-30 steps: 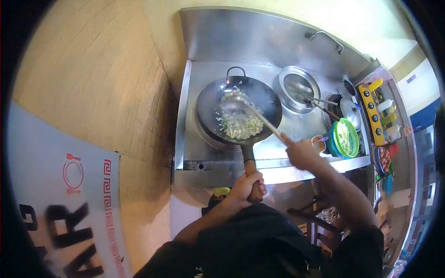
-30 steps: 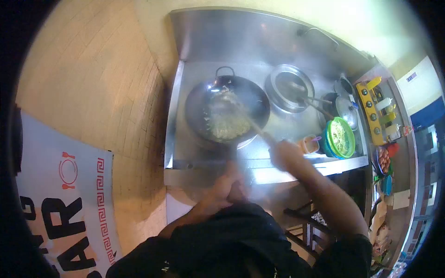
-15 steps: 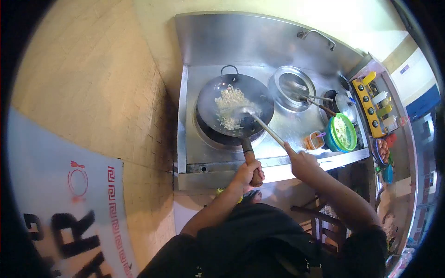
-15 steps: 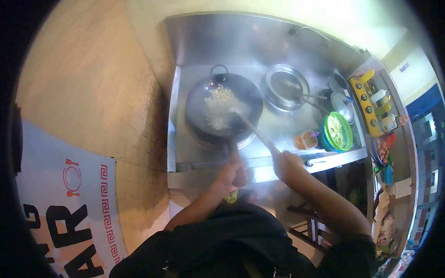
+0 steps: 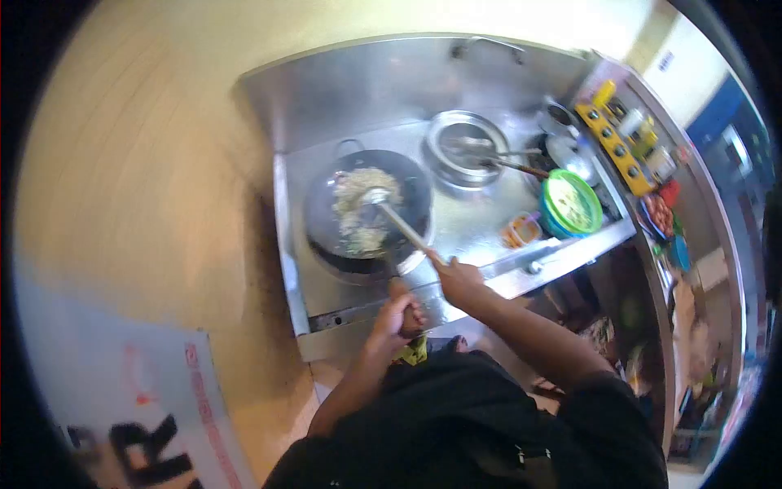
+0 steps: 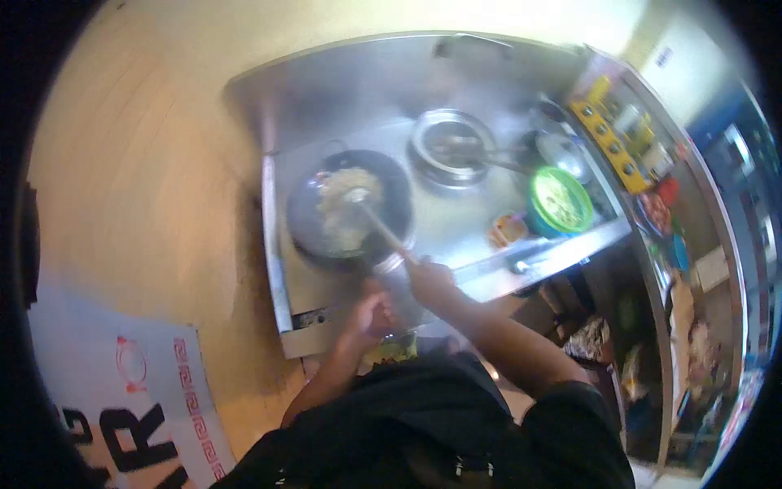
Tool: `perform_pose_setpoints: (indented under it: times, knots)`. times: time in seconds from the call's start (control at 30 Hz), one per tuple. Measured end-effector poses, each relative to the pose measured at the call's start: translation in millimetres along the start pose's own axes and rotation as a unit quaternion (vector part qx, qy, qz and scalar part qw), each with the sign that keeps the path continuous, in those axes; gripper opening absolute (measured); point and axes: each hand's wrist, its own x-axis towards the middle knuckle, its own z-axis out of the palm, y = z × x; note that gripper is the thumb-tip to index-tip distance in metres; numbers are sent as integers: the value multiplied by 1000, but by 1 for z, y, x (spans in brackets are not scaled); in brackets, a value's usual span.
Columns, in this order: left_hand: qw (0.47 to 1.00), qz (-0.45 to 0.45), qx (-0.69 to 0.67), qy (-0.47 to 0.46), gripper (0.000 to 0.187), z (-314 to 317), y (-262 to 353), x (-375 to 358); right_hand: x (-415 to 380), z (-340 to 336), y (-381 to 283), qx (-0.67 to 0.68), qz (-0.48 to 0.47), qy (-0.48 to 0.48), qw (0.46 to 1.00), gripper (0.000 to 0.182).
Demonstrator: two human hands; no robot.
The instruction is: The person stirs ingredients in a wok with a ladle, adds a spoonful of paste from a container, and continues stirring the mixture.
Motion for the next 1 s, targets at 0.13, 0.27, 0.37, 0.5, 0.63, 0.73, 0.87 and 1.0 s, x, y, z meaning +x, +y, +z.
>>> perform_pose_setpoints:
  times: [0.13, 0.27, 0.37, 0.5, 0.63, 0.73, 0.87, 1.0]
  knots:
    - [995, 40, 55, 66, 12, -22, -7, 14, -9, 15, 12, 134, 39, -37, 990, 62]
    - [910, 162, 309, 225, 18, 3, -2, 5, -25, 34, 104, 263, 92, 13, 960, 54]
    - [498, 516, 590, 372, 25, 31, -5, 17, -52, 19, 206, 325, 202, 102, 918, 49]
    - [719, 392, 544, 182, 20, 149, -43, 83, -76, 55, 322, 349, 207, 184, 895, 37]
    - [779, 131, 590, 164, 32, 176, -99, 237, -91, 71, 379, 415, 212, 139, 874, 35]
    - [734, 108, 621, 253, 37, 119, -131, 343, -101, 65, 393, 444, 196, 96, 869, 34]
    - [729, 72, 615, 291, 32, 123, -142, 378, -118, 72, 412, 469, 144, 94, 866, 34]
    - [782, 70, 540, 303, 24, 126, -143, 372, -100, 71, 422, 580, 179, 40, 794, 37]
